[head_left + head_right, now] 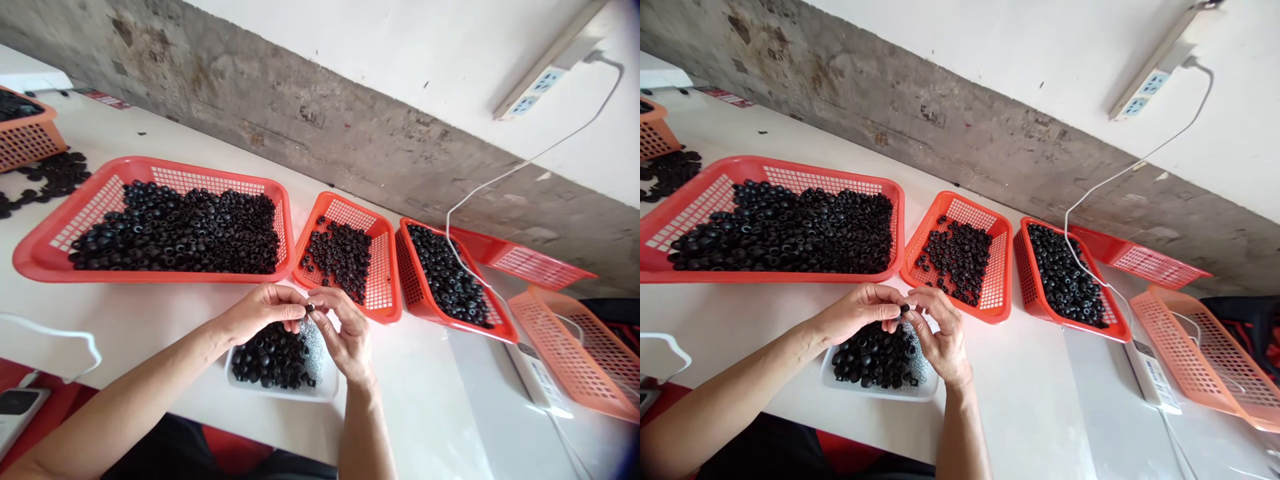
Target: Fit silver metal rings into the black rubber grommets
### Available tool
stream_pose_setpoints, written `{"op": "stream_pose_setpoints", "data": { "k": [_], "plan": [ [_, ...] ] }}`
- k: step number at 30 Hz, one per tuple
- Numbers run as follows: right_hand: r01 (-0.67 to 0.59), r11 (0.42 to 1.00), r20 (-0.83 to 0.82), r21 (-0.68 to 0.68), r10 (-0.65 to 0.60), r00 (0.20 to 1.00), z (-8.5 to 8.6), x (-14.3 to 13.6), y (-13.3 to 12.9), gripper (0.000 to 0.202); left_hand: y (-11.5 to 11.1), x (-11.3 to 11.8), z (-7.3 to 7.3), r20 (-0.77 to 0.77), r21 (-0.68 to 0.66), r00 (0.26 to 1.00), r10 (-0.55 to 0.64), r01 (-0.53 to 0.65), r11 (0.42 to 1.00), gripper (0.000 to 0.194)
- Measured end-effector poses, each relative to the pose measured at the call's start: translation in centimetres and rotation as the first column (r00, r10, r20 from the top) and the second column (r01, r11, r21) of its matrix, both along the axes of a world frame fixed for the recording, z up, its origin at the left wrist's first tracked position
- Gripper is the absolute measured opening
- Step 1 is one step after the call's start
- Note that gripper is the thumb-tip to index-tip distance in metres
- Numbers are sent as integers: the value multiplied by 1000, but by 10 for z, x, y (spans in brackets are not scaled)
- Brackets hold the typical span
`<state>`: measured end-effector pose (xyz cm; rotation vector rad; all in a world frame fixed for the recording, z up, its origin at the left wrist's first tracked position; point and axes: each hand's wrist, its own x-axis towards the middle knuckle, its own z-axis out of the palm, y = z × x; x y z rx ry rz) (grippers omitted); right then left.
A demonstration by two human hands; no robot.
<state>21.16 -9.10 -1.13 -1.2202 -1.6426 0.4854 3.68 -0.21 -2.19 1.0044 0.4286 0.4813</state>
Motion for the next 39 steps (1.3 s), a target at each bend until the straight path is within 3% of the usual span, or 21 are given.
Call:
{"op": "stream_pose_setpoints", "data": {
  "k": [10, 16, 22, 26, 35, 39],
  "plan": [
    [11, 1000, -43, -19, -12, 999, 0, -2, 1, 9, -1, -1, -2, -17, 2, 1000, 12, -12, 1000, 23],
    [4, 1000, -4, 27, -4, 1000, -2, -2, 2, 8, 1, -2, -4, -44, 73, 999, -2, 5, 997, 22],
    [-15, 1000, -54, 21, 17, 998, 1, -2, 3, 16, 2, -5, 1, -105, 183, 994, -13, 32, 983, 24],
    [36, 999, -59, -23, -37, 998, 0, -2, 5, 27, 4, -5, -3, -133, 236, 991, 22, 10, 972, 23],
    [-17, 995, -62, -100, 11, 998, -5, 0, 6, 22, 9, -5, -11, -143, 222, 990, 10, 22, 975, 24],
    [-36, 998, -127, -60, 28, 991, -5, 0, 6, 25, 8, -5, -13, -139, 219, 990, 8, 23, 975, 21]
  ]
}}
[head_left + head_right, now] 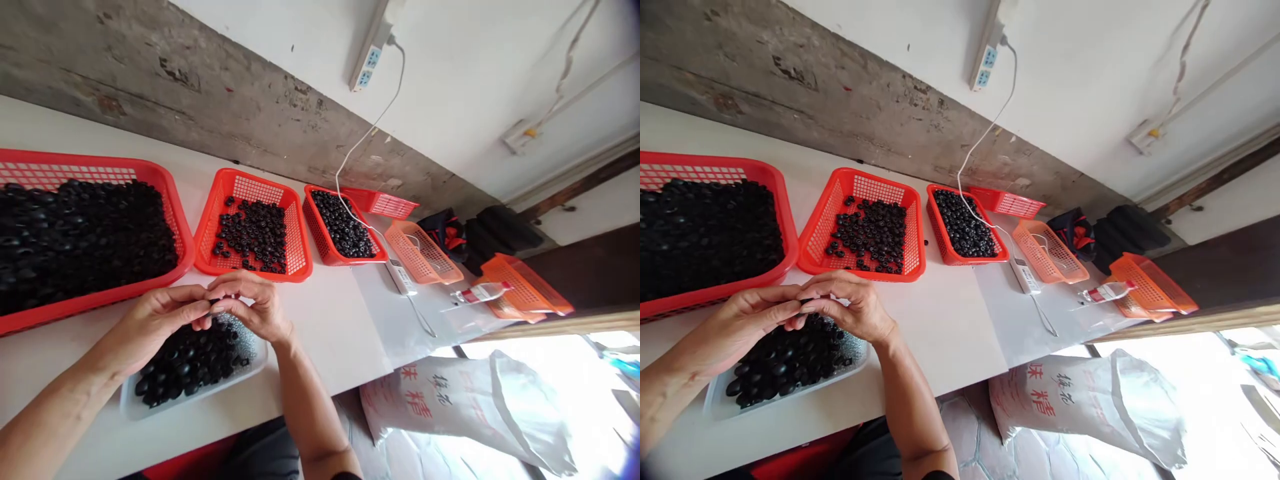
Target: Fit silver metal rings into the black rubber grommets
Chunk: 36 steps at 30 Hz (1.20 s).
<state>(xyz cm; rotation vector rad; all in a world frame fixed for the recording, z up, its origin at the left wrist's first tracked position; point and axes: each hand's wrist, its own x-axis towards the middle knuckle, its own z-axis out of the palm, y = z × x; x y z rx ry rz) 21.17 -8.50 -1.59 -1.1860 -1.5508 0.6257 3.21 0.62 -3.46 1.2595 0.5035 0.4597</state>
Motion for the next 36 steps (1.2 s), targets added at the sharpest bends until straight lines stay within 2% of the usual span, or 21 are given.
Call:
{"op": "stream_pose_setpoints", "data": {
  "k": [6, 9, 15, 20, 24, 27, 32, 36],
  "plan": [
    [126, 991, -89, 45, -122, 989, -2, 2, -2, 20, -8, 3, 7, 88, -69, 996, 12, -6, 998, 21],
    [103, 993, -93, 65, -97, 991, -6, 4, -2, 9, -10, 5, 10, 129, -127, 992, 18, -2, 992, 25],
    [100, 992, -28, 71, -99, 995, -9, 4, -2, 10, -13, 6, 16, 153, -219, 987, 53, -18, 976, 33],
    [95, 994, -18, 59, -94, 995, -12, 4, -2, 12, -13, 6, 18, 163, -214, 986, 39, -3, 977, 35],
    [82, 995, 2, 60, -82, 997, -11, 4, -2, 14, -13, 7, 18, 176, -220, 982, 72, -32, 975, 35],
    [89, 988, 80, 125, -100, 992, -10, 2, -2, 17, -13, 7, 15, 189, -245, 976, 111, -63, 968, 36],
    [89, 943, 302, 320, -190, 934, -13, -3, -1, 41, -13, 7, 11, 203, -300, 969, 145, -79, 951, 36],
    [110, 888, 398, 446, -307, 865, -13, -5, 0, 40, -13, 7, 11, 228, -306, 965, 127, -53, 950, 30]
  ]
}}
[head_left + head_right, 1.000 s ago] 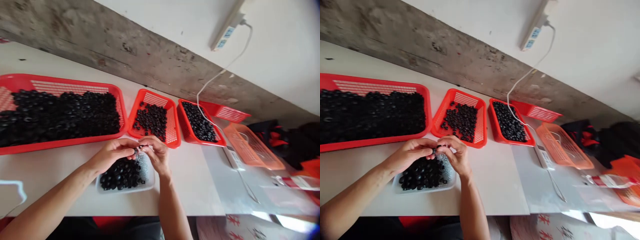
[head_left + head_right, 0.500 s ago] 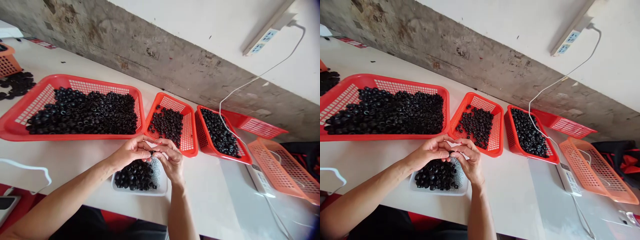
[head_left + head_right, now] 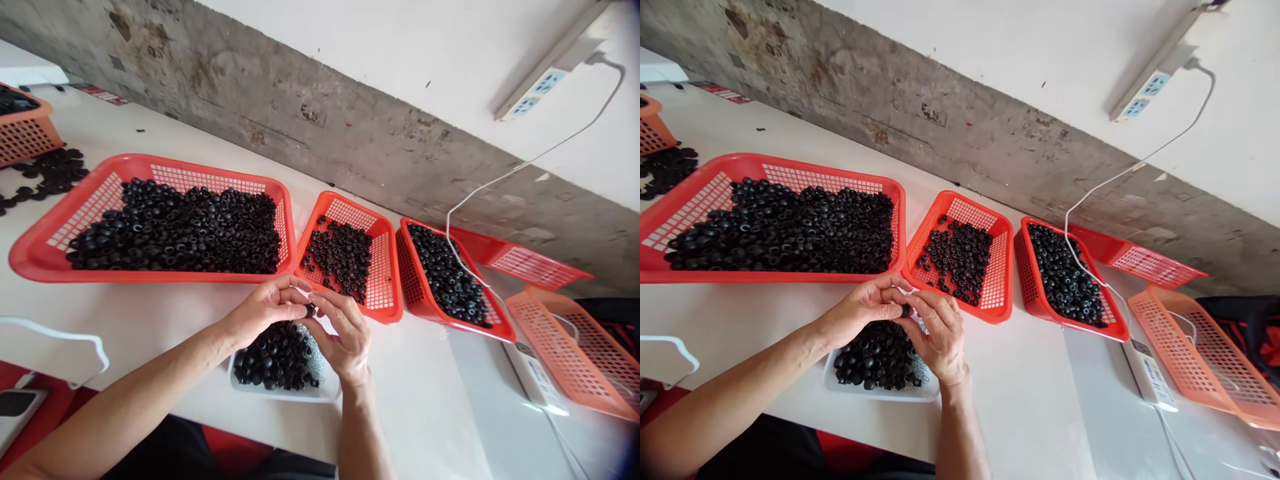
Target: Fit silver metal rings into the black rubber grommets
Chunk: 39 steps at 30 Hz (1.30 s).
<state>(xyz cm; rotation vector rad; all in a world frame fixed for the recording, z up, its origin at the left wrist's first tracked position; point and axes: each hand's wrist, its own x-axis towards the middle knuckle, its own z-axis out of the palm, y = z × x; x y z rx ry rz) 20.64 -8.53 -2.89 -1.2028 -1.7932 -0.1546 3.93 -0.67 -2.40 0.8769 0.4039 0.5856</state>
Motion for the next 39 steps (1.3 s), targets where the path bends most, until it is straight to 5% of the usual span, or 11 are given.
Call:
{"op": "stream_pose_setpoints", "data": {
  "k": [8, 20, 36, 39],
  "plan": [
    [75, 995, 140, 69, -84, 987, 1, -1, 1, 32, -1, 2, 2, -85, 157, 996, 10, 4, 988, 16],
    [138, 990, 305, 41, -144, 941, 5, -3, -2, 27, -1, 0, 2, -147, 171, 988, -38, 63, 983, 17],
    [122, 989, 344, 82, -143, 928, 4, -4, -3, 37, -2, 1, 3, -146, 154, 988, -51, 74, 985, 20],
    [78, 997, 233, -14, -73, 970, 6, -2, -3, 35, -2, 1, 4, -151, 178, 988, -36, 63, 982, 20]
  ]
}}
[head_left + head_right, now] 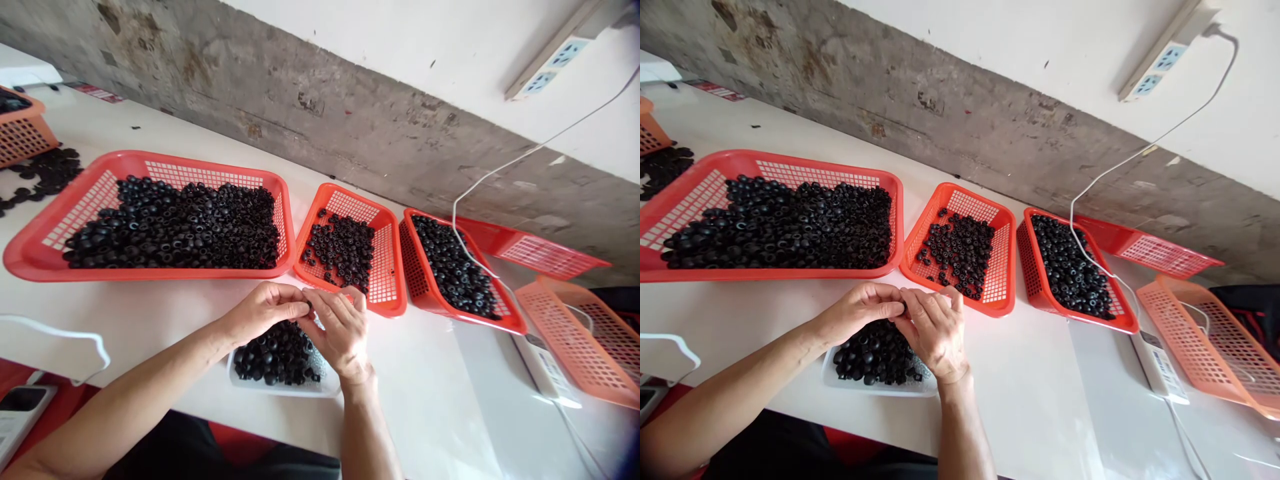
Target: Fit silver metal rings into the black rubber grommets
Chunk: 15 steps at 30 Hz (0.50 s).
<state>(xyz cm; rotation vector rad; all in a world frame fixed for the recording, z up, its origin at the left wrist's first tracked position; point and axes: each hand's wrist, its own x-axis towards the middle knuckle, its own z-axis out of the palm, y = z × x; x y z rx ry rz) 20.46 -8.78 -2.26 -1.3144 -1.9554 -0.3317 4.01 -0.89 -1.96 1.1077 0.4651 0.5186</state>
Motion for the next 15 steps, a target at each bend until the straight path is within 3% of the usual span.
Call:
{"op": "stream_pose_setpoints", "data": {
  "k": [4, 8, 11, 15],
  "plan": [
    [-199, 957, -313, -210, 127, 941, 5, 5, -1, 33, 1, -1, 2, -18, 58, 1000, 16, -15, 998, 20],
    [-260, 923, -537, -282, 72, 840, 6, 4, -2, 24, 2, 0, 1, -10, 43, 1000, 1, -1, 999, 20],
    [-223, 933, -571, -281, 24, 820, 3, 1, -2, 22, 1, 0, -2, -6, 19, 1000, 29, -28, 999, 22],
    [-98, 981, -449, -166, 13, 893, 1, -3, 0, 23, 1, 1, -3, -32, 35, 996, 80, -79, 996, 21]
  ]
}}
